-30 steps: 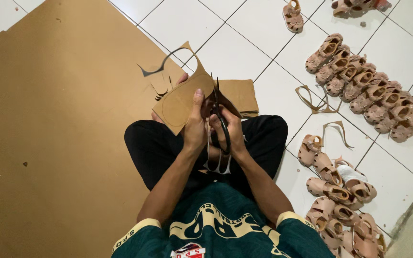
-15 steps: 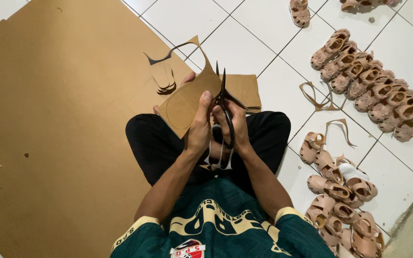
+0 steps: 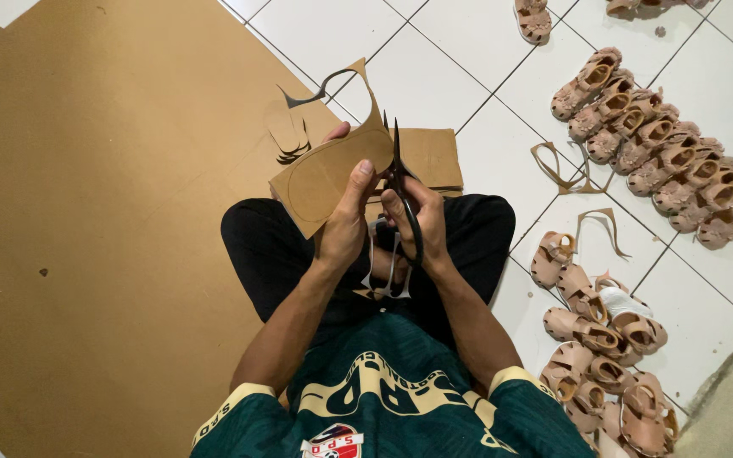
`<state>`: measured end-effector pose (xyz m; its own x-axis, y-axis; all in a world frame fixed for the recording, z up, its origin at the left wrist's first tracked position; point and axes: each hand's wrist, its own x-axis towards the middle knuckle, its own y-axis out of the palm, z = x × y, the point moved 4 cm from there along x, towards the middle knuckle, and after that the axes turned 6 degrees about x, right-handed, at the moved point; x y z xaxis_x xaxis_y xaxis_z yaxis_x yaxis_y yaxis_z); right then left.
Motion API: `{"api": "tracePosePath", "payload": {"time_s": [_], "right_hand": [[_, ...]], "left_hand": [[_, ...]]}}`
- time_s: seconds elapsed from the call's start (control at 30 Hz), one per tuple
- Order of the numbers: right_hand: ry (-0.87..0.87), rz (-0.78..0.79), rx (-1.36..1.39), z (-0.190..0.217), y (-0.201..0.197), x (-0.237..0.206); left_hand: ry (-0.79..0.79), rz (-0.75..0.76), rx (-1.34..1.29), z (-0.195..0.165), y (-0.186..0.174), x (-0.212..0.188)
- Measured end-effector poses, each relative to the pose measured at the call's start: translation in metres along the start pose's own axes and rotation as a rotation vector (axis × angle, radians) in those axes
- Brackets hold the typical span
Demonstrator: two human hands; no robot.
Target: The person sits on the workshop floor and uses scissors to trim the edges of cardboard insoles, cutting away excess material along the outline. They set finished insoles aside and pick up the next one, repeating the trimming on each piece.
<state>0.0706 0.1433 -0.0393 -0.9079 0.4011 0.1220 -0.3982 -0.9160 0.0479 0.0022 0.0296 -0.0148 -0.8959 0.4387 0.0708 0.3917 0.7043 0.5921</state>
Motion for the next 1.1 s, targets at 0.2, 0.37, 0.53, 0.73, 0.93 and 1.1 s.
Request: {"api": "tracePosePath", "payload": {"time_s": [0.2, 0.37, 0.53, 0.73, 0.93, 1.1], "right_hand": [[0.005, 0.016, 0.003, 0.003, 0.0, -0.002], [-0.011, 0.007, -0.024, 0.003, -0.003, -0.003], [-0.006, 0.004, -0.02, 0.003, -0.005, -0.006], [-0.023, 0.015, -0.049, 0.009, -0.005, -0.006], [-0.058, 0.015, -0.039, 0.016, -0.003, -0.007], [-0.033, 0.006, -0.084, 0.015, -0.007, -0.01]], "left_hand": [[-0.001, 0.045, -0.044, -0.001, -0.002, 0.004], [-0.025, 0.106, 0.042, -0.005, -0.004, 0.009], [-0.032, 0.141, 0.074, -0.009, -0.004, 0.01], [-0.057, 0.129, 0.097, -0.015, -0.005, 0.011], [0.015, 0.137, 0.135, -0.025, -0.002, 0.013], [-0.086, 0.175, 0.146, -0.022, -0.012, 0.016]]}}
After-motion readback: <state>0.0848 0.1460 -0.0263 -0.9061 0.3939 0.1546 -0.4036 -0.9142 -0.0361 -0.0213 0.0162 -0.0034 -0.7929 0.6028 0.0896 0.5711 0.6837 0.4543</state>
